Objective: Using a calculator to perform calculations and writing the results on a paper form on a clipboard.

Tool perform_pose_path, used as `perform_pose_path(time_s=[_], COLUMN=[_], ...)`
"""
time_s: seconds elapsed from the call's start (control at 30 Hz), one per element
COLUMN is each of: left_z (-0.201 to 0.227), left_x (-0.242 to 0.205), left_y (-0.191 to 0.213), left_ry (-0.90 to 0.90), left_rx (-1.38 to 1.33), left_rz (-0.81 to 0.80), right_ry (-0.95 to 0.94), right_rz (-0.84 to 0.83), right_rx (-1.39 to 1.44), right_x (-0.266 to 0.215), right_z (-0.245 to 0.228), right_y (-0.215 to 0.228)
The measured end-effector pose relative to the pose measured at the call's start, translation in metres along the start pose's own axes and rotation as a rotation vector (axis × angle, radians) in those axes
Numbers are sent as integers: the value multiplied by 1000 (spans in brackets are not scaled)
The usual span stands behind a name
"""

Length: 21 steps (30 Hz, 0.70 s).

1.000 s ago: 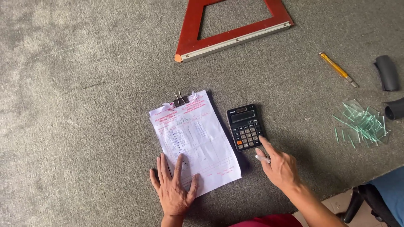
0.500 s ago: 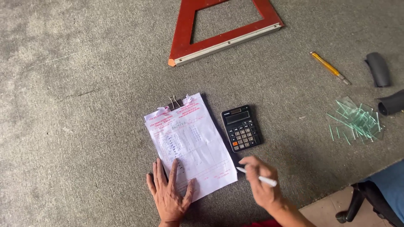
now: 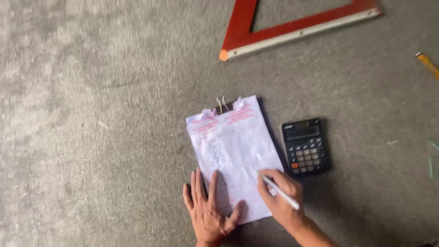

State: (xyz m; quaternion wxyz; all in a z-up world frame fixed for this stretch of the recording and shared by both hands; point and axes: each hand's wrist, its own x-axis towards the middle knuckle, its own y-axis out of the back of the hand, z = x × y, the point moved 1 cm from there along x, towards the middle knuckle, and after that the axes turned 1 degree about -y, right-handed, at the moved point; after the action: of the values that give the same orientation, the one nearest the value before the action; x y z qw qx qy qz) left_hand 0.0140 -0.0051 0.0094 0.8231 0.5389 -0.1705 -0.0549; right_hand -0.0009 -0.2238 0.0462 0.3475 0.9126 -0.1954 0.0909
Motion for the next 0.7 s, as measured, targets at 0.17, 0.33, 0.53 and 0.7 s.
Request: perform_pose_path(time_s=[0.17, 0.33, 0.53, 0.7], left_z=[2, -2, -4, -5], left_x=[1, -1, 2, -1], left_y=[4, 2, 4, 3], left_ry=[22, 9, -16, -12], left_rx=[-49, -27, -54, -54], left_rz=[-6, 4, -37, -50], right_ry=[5, 29, 18, 82], right_rz=[52, 103, 62, 56], right_rx=[-64, -150, -152, -115], right_x=[5, 4, 1, 1], right_z=[20, 16, 22, 23], right_y=[-33, -45, -48, -50])
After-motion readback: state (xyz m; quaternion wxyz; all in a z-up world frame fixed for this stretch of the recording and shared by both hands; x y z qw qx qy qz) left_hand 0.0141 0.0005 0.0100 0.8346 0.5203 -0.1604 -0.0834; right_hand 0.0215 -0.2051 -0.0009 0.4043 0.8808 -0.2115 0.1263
